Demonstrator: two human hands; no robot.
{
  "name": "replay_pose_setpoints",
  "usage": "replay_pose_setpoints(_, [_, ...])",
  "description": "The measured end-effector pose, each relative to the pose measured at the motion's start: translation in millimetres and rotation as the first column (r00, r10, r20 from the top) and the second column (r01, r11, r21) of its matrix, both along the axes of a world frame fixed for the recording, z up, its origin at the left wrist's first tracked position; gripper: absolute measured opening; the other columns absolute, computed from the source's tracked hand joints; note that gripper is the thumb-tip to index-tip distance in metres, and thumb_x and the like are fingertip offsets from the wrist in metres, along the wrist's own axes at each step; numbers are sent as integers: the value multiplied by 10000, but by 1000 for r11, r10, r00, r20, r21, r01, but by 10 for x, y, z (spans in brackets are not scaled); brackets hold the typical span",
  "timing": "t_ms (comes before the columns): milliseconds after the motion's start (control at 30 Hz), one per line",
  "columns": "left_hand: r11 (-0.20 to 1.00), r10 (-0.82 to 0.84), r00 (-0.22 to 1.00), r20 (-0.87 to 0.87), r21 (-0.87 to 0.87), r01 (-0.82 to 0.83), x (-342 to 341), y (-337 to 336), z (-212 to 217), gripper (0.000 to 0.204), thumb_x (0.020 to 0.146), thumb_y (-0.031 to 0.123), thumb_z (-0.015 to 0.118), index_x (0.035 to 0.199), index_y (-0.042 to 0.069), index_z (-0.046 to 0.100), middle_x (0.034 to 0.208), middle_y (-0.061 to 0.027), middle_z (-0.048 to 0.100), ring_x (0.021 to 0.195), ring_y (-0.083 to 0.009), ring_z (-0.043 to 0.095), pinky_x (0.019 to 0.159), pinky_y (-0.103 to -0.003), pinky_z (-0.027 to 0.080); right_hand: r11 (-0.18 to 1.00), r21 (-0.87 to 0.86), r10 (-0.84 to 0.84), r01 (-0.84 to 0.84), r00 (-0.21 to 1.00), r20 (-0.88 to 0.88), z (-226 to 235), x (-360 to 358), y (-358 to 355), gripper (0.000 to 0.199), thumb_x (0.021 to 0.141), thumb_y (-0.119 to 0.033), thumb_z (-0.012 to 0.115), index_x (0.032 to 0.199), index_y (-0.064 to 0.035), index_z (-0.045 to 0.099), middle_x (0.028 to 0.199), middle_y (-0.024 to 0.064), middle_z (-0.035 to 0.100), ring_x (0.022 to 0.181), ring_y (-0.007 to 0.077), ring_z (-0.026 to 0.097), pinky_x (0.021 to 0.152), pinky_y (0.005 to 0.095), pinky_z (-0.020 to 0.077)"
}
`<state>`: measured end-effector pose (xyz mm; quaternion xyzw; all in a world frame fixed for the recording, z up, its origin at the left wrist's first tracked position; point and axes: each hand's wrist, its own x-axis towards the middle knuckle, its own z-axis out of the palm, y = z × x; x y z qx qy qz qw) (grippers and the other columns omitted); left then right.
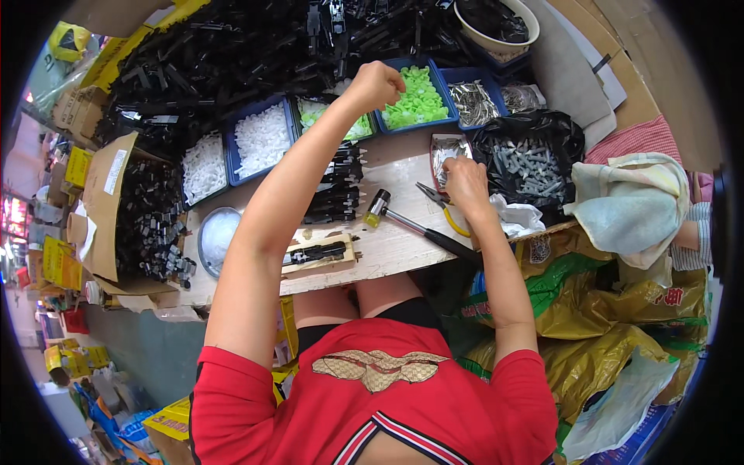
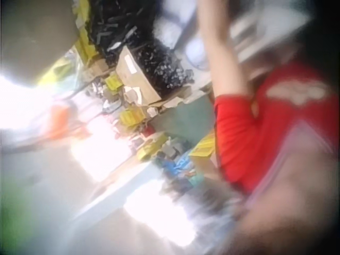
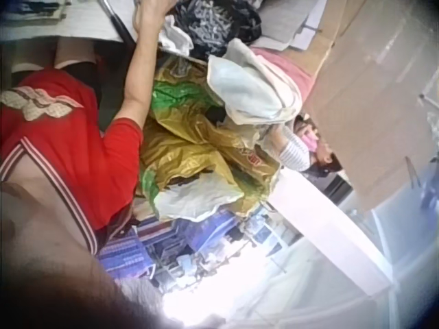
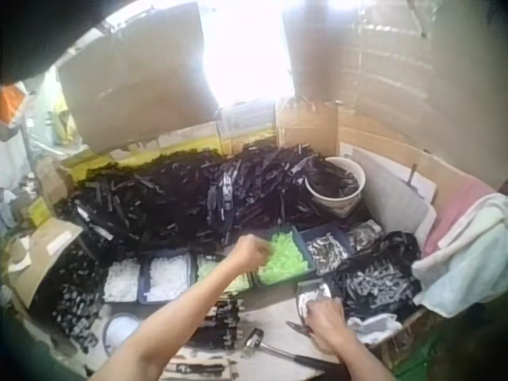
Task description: Assembling small plastic and electronic components into a finished product at a workbench.
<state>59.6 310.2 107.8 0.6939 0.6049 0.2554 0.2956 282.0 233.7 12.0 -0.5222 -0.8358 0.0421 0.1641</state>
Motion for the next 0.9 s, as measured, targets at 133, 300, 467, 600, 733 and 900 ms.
replay_pose_setpoints(133, [999,52,863,503,-20,-48,-69,-470,151,210,751,23,648,943,-62,635,700,-78,607,592,-122,580,541,-273,493,993,119,24,-10,993,-118,54,78,-19,169,666,6,564,788,-81,641,834,110,591,835,288,574,684,421,390])
replay_pose_setpoints(300, [990,102,625,774,-141,13,-138,-1561,42,251,785,30,641,1010,-68,586,747,-90,594,611,-135,562,565,-266,482,963,24,225,-268,753,-618,519,-140,-350,51,771,16,551,811,-6,574,819,116,537,814,289,533,694,365,411])
replay_pose_setpoints(467, [972,176,298,938,-214,99,-274,-2318,-349,203,845,87,604,1017,-20,603,784,-95,623,630,-131,591,553,-268,507,795,154,550,-586,589,-592,927,-564,-825,123,754,62,585,853,-11,586,847,91,528,808,243,532,676,303,429])
replay_pose_setpoints(600, [966,205,293,934,-241,92,-349,-2612,-482,209,863,99,584,1034,-19,597,811,-92,628,642,-124,596,562,-265,511,721,216,654,-659,543,-526,862,-800,-950,150,704,27,575,826,-57,591,815,60,528,803,235,512,696,338,368])
replay_pose_setpoints(733, [967,202,295,934,-238,90,-410,-2729,-484,204,873,109,572,1030,-18,602,807,-82,625,653,-120,600,567,-260,512,684,230,702,-693,537,-469,838,-914,-994,145,701,25,564,806,-73,586,785,50,510,776,226,498,669,338,355])
replay_pose_setpoints(900, [972,176,347,921,-219,89,-472,-2793,-486,218,885,126,558,1050,-10,602,814,-74,627,658,-111,599,574,-256,512,650,226,739,-726,534,-410,885,-972,-1016,161,673,31,560,793,-74,583,782,53,501,773,227,498,661,332,361])
